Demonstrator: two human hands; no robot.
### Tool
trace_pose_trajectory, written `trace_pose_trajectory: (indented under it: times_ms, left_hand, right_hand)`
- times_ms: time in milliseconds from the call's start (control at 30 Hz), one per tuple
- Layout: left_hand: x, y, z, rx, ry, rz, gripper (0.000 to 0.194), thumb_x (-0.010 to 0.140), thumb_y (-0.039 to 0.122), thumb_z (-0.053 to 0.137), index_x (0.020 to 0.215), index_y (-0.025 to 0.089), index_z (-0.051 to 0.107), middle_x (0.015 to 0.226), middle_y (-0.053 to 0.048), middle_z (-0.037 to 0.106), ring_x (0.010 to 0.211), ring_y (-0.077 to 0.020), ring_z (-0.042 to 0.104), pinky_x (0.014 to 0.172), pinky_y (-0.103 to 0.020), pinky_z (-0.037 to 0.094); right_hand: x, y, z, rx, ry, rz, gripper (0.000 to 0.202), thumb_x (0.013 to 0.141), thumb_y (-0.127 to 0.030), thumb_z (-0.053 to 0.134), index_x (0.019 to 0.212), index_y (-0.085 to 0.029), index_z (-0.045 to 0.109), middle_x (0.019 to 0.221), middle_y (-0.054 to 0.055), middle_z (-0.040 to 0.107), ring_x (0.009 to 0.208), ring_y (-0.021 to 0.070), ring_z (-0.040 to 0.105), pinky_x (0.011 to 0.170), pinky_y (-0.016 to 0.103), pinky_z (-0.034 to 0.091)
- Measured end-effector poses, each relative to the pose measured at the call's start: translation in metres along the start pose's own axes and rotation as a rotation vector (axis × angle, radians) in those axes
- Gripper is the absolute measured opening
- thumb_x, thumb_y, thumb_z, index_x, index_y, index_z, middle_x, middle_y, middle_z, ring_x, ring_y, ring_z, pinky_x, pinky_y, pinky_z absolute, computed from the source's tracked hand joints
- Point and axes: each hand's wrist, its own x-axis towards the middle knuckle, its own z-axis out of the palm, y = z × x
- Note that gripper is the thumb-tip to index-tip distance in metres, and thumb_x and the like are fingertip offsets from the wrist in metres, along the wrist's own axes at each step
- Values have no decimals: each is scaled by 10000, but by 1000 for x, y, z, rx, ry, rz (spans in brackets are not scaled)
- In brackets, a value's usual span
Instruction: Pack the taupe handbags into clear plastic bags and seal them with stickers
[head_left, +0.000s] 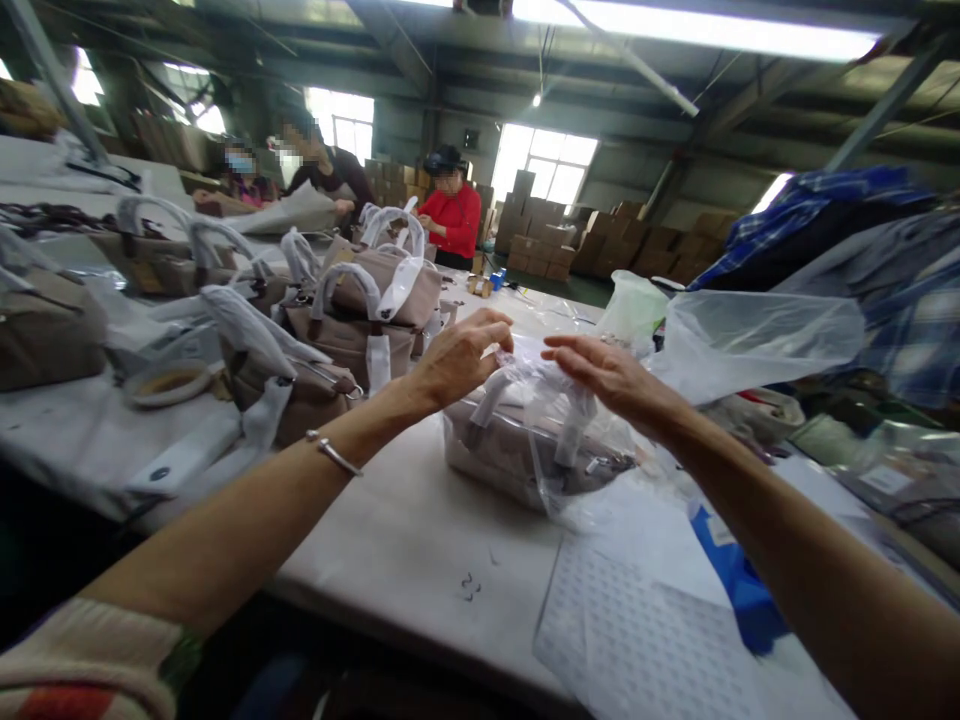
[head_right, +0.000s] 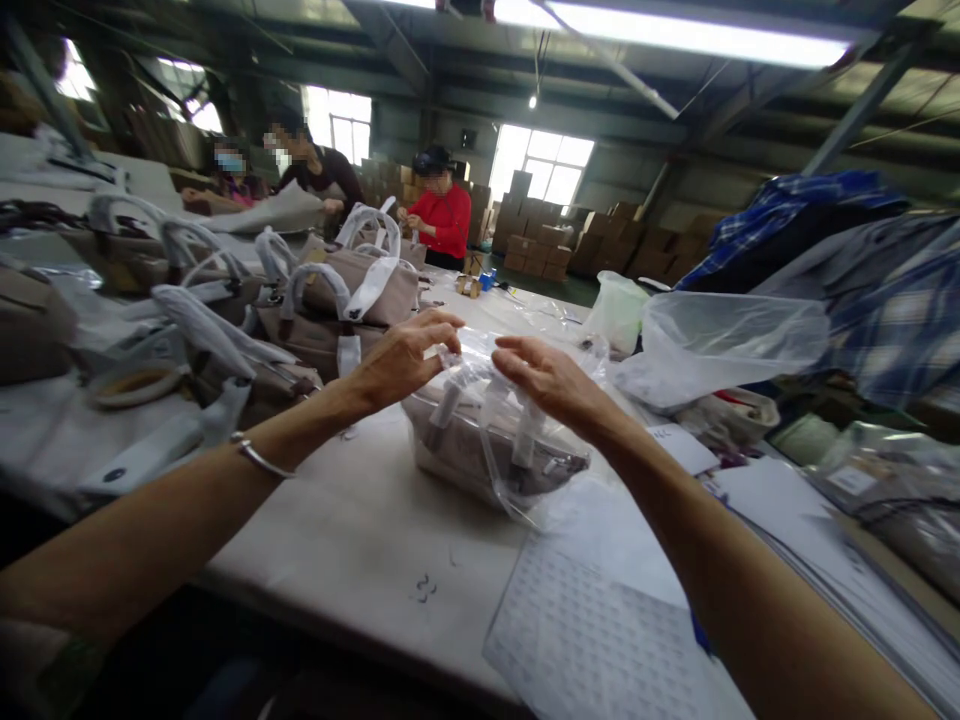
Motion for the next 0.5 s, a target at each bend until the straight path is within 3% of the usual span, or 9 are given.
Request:
trace_pose_trajectory:
  times_ms: [100,200,267,333,400,500]
  left_hand:
    - [10,6,4,40,-9,-35,101,883,131,581,931,172,660,1030,-53,680,973,-203,647,901,-352,507]
    - [-3,29,8,155,94,84,209,923,145,532,1102,189,630,1303,-96,593,1235,-265,531,1044,-440,419]
    - [-37,48,20,111,80,220,301,950,163,490,1234,223,568,1410,-87,531,1333,-254,448,1114,-451,354]
    - [-89,63,46,-71,-109,371,275,955,205,481,1210,228,581,1258,-58,651,1202,-204,561,1062,-366,421]
    - [-144,66,82,-219,-413,412,337,955,376,511,1230,195,584,1212,-76,685,1176,-210,597,988,-333,486]
    - [-198,41,131,-260,-685,270,592,948,502,497,1471,243,398,1459,-91,516,1369,-249,457,1111,-438,395]
  right_hand:
    - [5,-3,-1,-92,-70,-33,638,882,-567,567,1399,-199,498,1275,128,653,1072,268,652,810,332,515]
    - [13,-2,3,-382,-86,10,280,864,-366,624,1062,-190,712,819,63,744,794,226,691,692,283,471]
    - [20,4,-4,-442,-55,78,196,889,-259,552,845,-186,728,590,15,666,634,178,653,611,253,428]
    - [28,13,-18,-418,-15,128,234,895,-289,549,761,-183,708,541,-3,626,564,157,617,563,244,405]
    - [34,21,-37,-387,31,145,290,891,-398,574,740,-186,702,543,-9,614,534,157,595,541,252,400]
    - [40,27,-63,-365,152,79,303,853,-483,622,768,-210,723,573,-13,622,546,170,588,530,268,404]
